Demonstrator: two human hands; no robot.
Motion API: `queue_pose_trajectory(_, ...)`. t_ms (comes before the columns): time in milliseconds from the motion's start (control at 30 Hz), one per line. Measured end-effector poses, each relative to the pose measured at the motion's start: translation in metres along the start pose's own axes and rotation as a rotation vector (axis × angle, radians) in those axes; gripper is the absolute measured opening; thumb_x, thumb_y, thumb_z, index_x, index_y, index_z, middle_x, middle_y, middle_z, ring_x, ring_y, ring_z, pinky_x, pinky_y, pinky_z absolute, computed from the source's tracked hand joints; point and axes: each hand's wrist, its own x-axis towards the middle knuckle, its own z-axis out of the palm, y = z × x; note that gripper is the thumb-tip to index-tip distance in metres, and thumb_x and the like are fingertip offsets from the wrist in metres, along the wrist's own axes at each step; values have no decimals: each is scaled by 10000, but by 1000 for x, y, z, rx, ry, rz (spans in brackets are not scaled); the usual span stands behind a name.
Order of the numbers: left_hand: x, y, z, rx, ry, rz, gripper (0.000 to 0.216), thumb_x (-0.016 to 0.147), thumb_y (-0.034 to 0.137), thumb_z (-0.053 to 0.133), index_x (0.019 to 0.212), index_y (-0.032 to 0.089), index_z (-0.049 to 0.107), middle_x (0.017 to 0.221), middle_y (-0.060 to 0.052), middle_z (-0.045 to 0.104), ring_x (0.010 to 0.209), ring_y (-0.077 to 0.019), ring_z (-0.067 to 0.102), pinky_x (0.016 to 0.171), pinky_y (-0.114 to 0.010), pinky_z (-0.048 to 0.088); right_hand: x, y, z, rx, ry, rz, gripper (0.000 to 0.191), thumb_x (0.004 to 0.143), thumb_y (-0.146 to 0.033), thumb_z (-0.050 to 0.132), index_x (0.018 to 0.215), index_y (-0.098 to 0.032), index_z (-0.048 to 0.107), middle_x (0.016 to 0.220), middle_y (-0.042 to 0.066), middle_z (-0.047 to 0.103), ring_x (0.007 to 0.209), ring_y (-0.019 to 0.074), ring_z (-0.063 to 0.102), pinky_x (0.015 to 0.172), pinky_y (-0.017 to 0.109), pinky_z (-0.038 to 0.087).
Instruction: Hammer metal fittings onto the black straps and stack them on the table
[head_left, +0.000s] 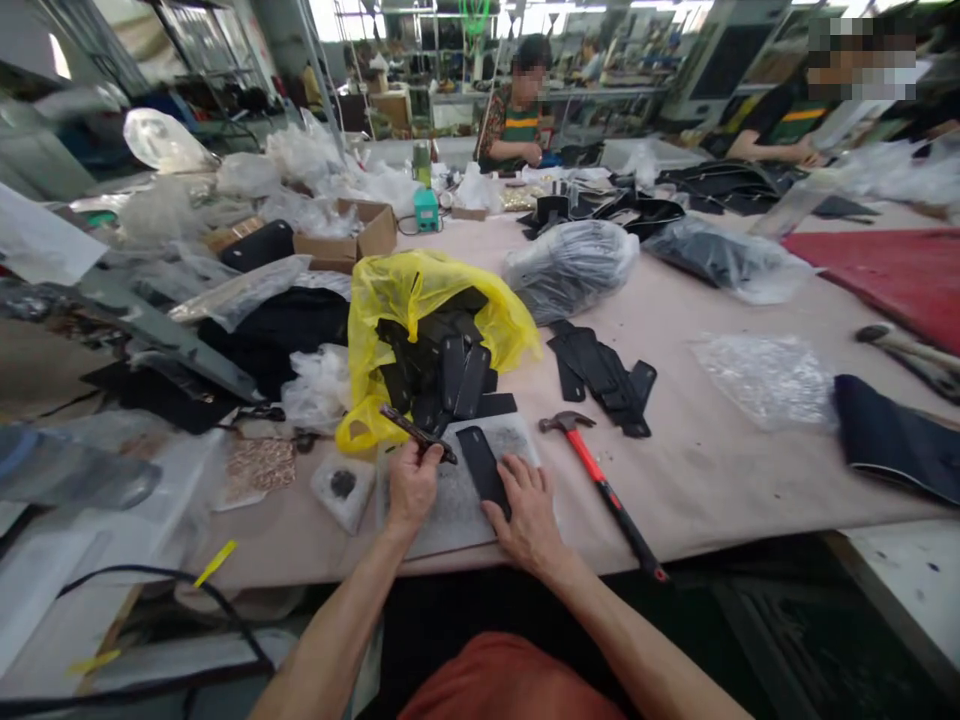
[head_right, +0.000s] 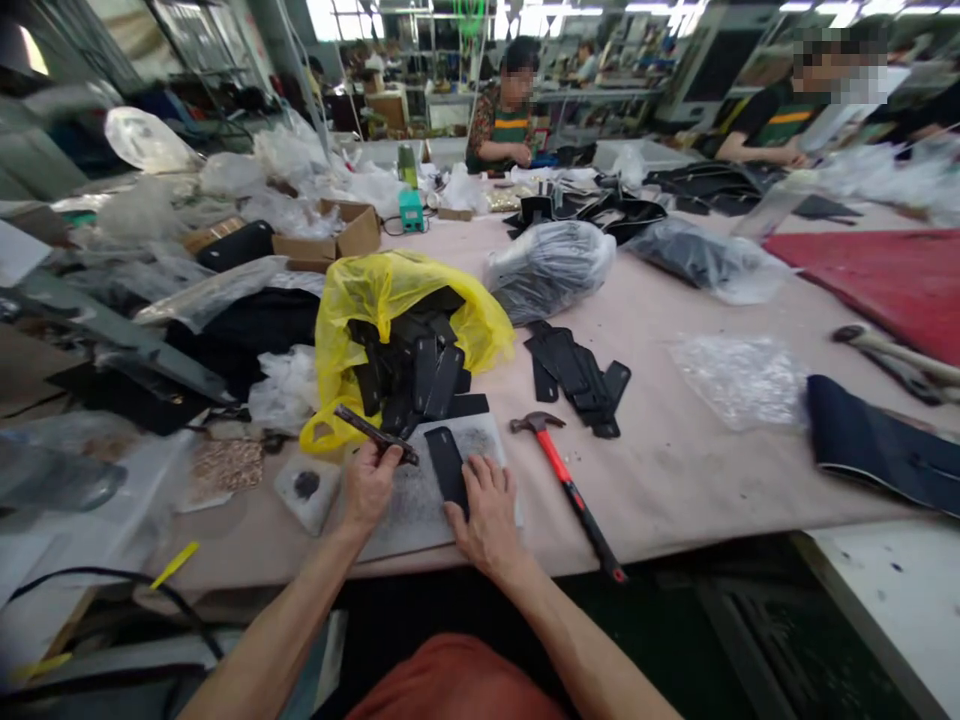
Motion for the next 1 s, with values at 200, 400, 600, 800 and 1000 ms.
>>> queue_pose_trajectory(200,7,1,24,99,-12,85,166,844,325,563,857,183,648,771,-24,685,716,-184,619,669,-279,457,-25,-25,11,-24,50,66,499,889,-320,536,1333,-97,500,1448,193,465,1376,344,338,1126,572,219)
queue_pose_trajectory(400,16,-5,42,111,-62,94,154,838,321,551,828,183,619,744,-13,669,680,-168,596,649,-259,442,-24,-26,4,38,12,70,511,882,-360,549,1321,-101,513,1462,191,451,1387,335,334,1149,566,174)
queue_pose_trajectory(600,15,-6,42,134,-115,118,145,843,305,550,856,184,628,792,-28,691,734,-184,625,702,-278,466,12,-4,-14,96,-186,-62,856,770,-554,642,1464,-124,384,1554,162,336,1450,372,204,1159,611,79)
queue_pose_trajectory(800,17,-6,40,67,-119,126,158,848,282,566,905,175,668,871,-49,723,822,-196,666,789,-308,509,18,5,-20,123,-278,-162,940,751,-571,649,1497,-98,330,1582,168,267,1470,363,157,1164,613,0)
queue_pose_trajectory(1000,21,-10,47,22,-241,181,178,859,266,570,955,178,693,954,-58,734,909,-203,676,856,-327,522,14,9,-19,138,-278,-175,952,728,-522,679,1501,-99,320,1591,163,246,1476,351,145,1164,612,4)
